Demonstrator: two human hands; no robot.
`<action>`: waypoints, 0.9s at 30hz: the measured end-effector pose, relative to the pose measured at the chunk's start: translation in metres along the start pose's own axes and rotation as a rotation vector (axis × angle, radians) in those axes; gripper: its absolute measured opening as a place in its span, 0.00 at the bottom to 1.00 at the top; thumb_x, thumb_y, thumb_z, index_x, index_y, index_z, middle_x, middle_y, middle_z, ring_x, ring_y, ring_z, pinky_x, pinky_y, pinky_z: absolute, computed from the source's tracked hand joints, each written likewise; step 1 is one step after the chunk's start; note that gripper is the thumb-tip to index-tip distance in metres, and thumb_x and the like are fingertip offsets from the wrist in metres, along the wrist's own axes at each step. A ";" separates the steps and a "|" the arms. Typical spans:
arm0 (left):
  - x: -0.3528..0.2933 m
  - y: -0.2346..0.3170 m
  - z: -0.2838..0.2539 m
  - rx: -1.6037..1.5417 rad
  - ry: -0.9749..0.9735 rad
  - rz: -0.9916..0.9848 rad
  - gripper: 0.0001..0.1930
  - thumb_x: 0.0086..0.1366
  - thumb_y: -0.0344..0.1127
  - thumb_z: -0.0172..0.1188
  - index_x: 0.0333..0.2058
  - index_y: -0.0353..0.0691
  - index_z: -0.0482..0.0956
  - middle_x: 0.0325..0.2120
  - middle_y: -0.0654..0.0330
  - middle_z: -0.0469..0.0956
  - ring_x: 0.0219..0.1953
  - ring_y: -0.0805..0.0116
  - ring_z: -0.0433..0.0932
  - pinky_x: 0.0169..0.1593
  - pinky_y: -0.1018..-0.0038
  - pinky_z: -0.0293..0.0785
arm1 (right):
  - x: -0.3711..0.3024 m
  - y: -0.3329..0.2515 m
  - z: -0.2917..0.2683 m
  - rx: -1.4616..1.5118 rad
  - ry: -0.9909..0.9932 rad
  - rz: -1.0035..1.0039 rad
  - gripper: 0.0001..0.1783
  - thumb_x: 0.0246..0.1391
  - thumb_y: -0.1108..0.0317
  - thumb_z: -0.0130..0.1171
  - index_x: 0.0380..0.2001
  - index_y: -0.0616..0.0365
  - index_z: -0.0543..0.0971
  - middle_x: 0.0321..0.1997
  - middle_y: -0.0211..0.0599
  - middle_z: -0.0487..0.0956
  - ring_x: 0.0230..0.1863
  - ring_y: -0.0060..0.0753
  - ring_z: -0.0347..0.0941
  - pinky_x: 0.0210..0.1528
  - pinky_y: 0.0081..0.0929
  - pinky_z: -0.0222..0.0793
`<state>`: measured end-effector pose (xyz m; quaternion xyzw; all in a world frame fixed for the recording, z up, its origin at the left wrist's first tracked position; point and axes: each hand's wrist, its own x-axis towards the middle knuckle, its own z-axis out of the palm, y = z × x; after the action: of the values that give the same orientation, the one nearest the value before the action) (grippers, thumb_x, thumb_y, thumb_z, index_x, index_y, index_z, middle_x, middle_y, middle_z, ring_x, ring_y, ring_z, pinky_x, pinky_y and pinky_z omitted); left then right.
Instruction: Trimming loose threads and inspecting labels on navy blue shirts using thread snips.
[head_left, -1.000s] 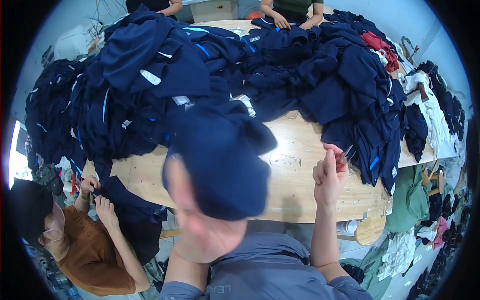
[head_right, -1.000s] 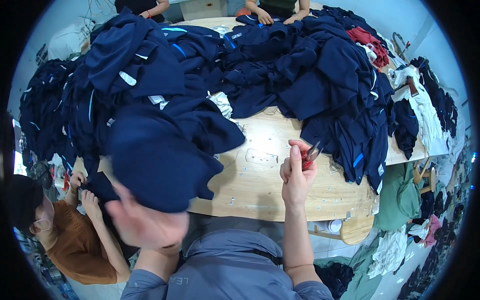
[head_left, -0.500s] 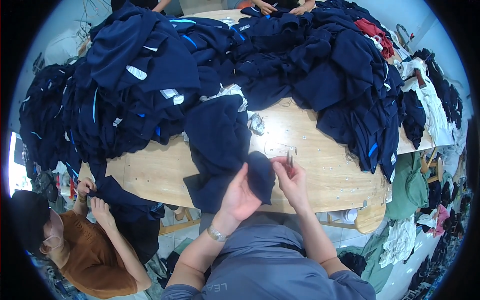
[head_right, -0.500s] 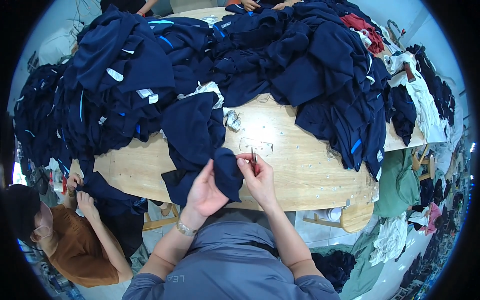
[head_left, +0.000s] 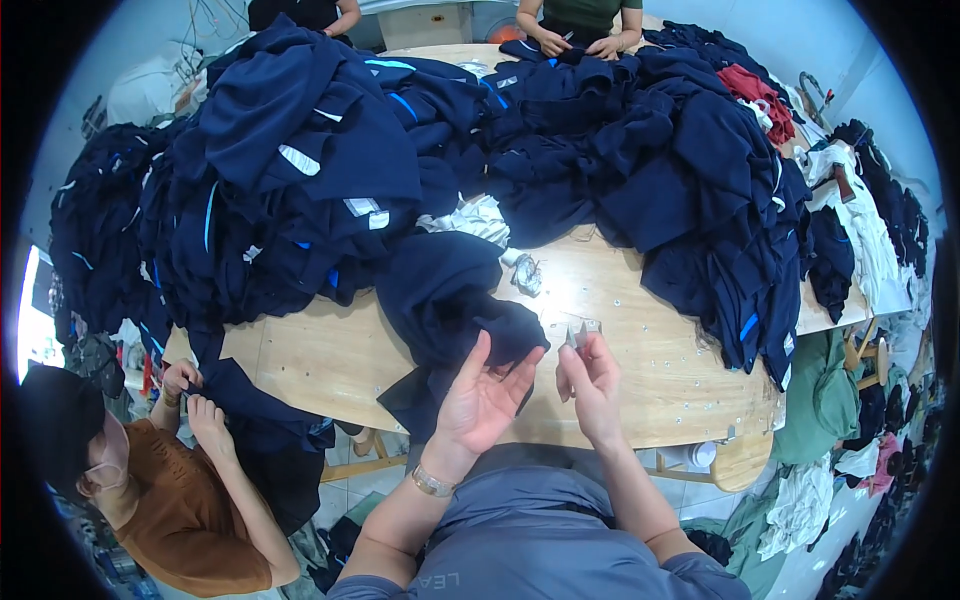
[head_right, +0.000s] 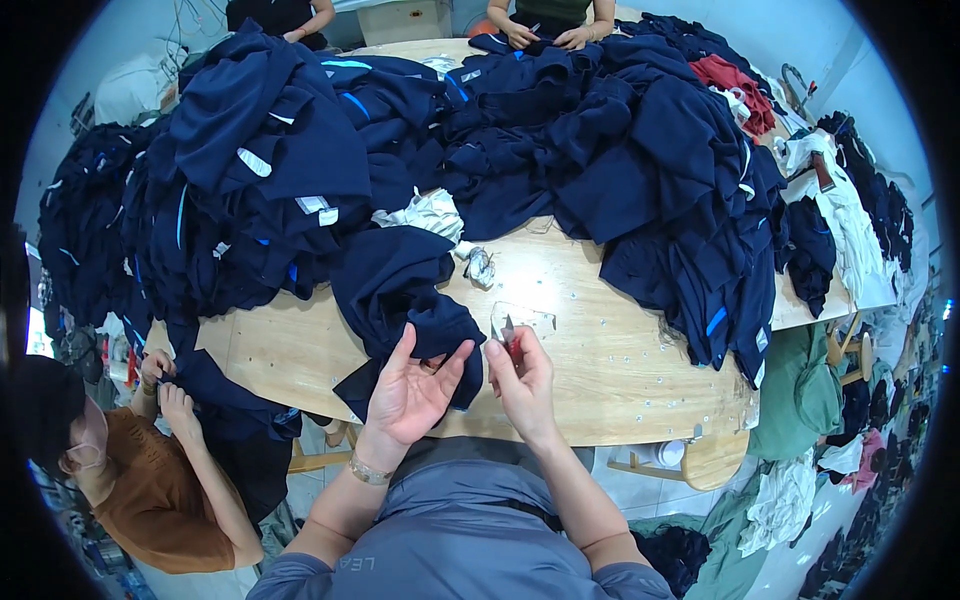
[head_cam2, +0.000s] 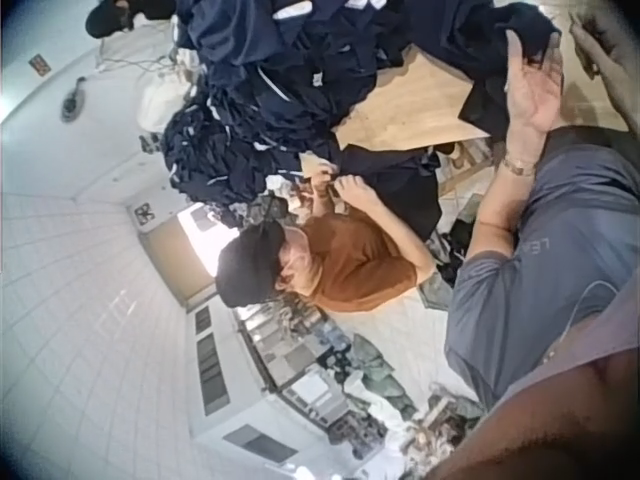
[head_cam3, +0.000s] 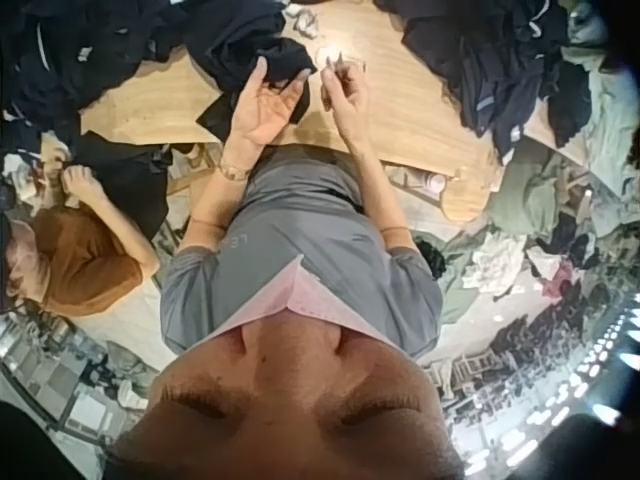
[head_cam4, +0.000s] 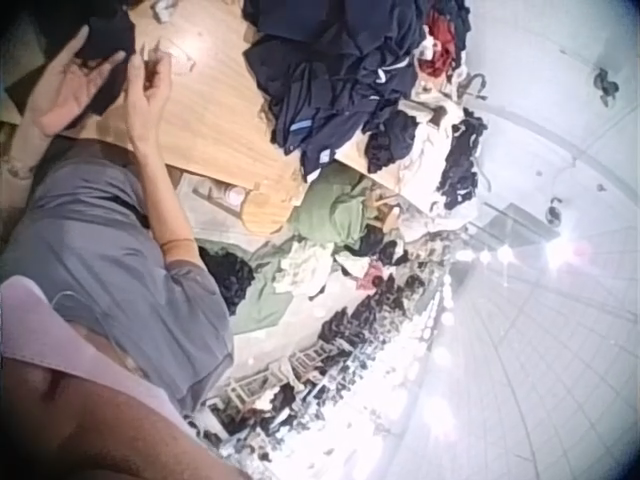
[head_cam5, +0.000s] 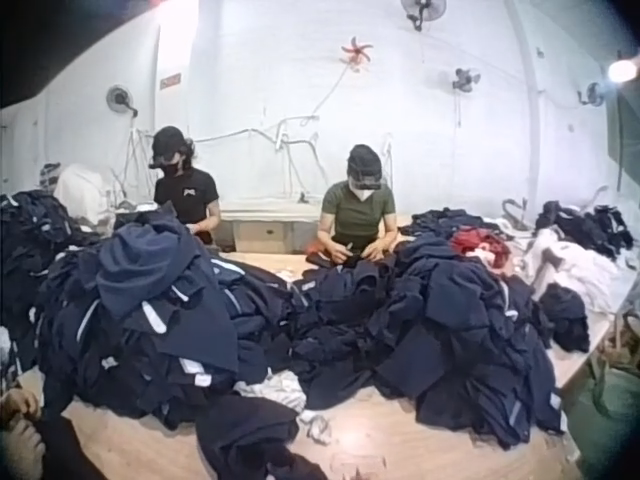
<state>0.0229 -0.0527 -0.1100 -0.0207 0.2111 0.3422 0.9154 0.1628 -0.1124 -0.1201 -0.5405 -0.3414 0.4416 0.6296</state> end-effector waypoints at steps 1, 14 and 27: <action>0.001 -0.001 0.002 0.020 0.010 0.036 0.16 0.63 0.44 0.54 0.44 0.39 0.73 0.40 0.57 0.75 0.48 0.61 0.74 0.51 0.72 0.72 | -0.001 -0.001 0.004 0.103 0.024 0.008 0.06 0.58 0.68 0.52 0.34 0.58 0.69 0.20 0.21 0.67 0.21 0.09 0.59 0.21 0.09 0.54; 0.005 -0.003 0.003 0.114 0.043 0.005 0.20 0.64 0.53 0.50 0.45 0.47 0.74 0.39 0.66 0.75 0.42 0.71 0.70 0.53 0.71 0.62 | 0.007 -0.016 0.027 -0.078 -0.104 -0.127 0.16 0.58 0.69 0.51 0.49 0.60 0.71 0.21 0.22 0.69 0.23 0.11 0.63 0.25 0.12 0.60; 0.007 -0.009 0.003 0.084 -0.095 0.197 0.21 0.68 0.47 0.42 0.49 0.36 0.70 0.45 0.57 0.73 0.49 0.67 0.70 0.58 0.69 0.63 | 0.011 -0.011 0.019 -0.182 -0.067 -0.161 0.18 0.57 0.69 0.53 0.51 0.57 0.72 0.18 0.23 0.67 0.20 0.11 0.59 0.23 0.13 0.56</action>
<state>0.0337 -0.0548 -0.1113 0.0547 0.1827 0.4221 0.8863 0.1513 -0.0956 -0.1065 -0.5514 -0.4430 0.3746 0.5995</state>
